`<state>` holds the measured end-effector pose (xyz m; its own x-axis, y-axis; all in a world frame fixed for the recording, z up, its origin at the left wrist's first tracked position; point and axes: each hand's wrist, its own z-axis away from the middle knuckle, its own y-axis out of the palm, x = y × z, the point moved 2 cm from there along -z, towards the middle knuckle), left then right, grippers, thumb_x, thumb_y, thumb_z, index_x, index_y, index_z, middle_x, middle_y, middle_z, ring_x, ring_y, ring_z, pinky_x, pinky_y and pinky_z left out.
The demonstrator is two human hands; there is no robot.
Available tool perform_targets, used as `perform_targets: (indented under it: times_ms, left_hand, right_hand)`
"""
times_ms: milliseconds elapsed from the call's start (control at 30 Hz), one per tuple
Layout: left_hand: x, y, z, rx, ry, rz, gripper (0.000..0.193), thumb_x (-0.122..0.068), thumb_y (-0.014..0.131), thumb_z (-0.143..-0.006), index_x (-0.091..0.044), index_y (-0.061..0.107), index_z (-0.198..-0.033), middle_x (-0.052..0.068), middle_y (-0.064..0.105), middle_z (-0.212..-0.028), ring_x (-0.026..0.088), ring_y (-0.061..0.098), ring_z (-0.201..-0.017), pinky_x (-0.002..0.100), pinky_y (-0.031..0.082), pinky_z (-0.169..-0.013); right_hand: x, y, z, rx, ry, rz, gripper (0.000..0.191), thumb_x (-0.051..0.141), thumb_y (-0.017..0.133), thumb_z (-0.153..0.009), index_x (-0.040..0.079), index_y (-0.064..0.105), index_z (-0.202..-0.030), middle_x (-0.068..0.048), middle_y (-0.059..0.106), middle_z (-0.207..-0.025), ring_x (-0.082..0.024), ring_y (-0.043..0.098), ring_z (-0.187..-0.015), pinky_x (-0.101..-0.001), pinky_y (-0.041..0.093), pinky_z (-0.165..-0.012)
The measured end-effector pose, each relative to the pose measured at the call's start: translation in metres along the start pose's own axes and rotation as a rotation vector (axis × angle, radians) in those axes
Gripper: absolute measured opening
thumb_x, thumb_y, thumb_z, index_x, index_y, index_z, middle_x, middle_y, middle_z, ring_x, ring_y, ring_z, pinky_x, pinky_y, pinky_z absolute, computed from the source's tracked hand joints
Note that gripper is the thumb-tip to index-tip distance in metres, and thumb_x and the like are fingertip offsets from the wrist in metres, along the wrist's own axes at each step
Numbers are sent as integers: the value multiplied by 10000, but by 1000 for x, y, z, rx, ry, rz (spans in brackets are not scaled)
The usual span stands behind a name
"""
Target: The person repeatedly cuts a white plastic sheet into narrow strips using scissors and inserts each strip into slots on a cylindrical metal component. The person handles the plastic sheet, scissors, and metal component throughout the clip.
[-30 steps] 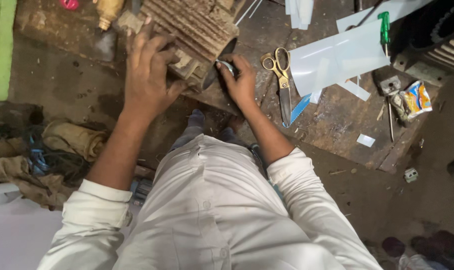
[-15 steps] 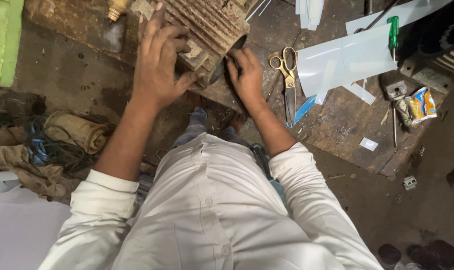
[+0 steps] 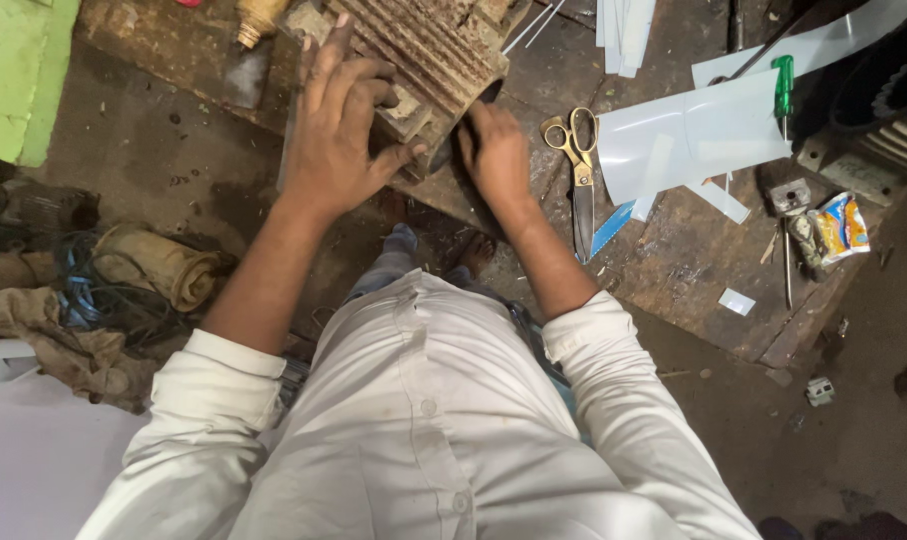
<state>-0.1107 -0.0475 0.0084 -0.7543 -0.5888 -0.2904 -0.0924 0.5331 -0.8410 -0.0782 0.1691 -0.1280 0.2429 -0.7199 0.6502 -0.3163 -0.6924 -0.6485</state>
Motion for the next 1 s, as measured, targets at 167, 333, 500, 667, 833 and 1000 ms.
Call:
perform_targets:
  times_ms: [167, 333, 500, 667, 833, 1000]
  left_hand:
    - [0, 3, 1, 10, -27, 6, 586, -591, 743, -1024, -67, 548, -1200, 117, 552, -1409, 403, 286, -1560, 638, 200, -1295]
    - [2, 6, 0, -14, -27, 19, 555, -583, 730, -1055, -75, 547, -1184, 112, 551, -1384, 394, 290, -1564, 636, 184, -1316]
    - [4, 8, 1, -20, -18, 12, 580, -591, 719, -1036, -60, 551, -1195, 137, 544, -1369, 410, 284, -1540, 647, 172, -1288]
    - [2, 7, -1, 6, -25, 19, 585, -601, 695, -1046, -66, 552, -1233, 136, 535, -1384, 405, 296, -1549, 640, 183, -1300]
    - [-3, 0, -5, 0, -37, 22, 565, -608, 681, -1024, -96, 542, -1217, 111, 528, -1424, 403, 306, -1539, 638, 191, -1293]
    - [9, -4, -2, 27, 29, -44, 710, -732, 499, -1008, -128, 478, -1382, 156, 453, -1534, 378, 306, -1519, 636, 203, -1256]
  right_hand:
    - [10, -15, 6, 11, -20, 80, 323, 100, 754, -895, -29, 624, -1162, -236, 644, -1068, -426, 592, -1005, -495, 500, -861]
    - [15, -22, 11, -53, -70, 112, 199, 122, 761, -912, 18, 672, -1056, -165, 663, -1078, -379, 596, -983, -473, 498, -848]
    - [14, -18, 1, -18, -82, 127, 158, 122, 757, -920, 20, 676, -1009, -154, 654, -1067, -373, 599, -1004, -462, 507, -869]
    - [10, -31, 12, -28, -114, 108, 189, 136, 757, -913, 9, 686, -1035, -159, 669, -1086, -365, 610, -986, -459, 512, -848]
    - [5, -21, 7, -39, -56, 131, 175, 135, 766, -943, 24, 682, -1048, -146, 661, -1113, -354, 629, -1019, -450, 529, -878]
    - [5, -24, 9, -48, -126, 132, 208, 125, 765, -895, 5, 689, -1047, -178, 673, -1097, -399, 621, -974, -467, 514, -842]
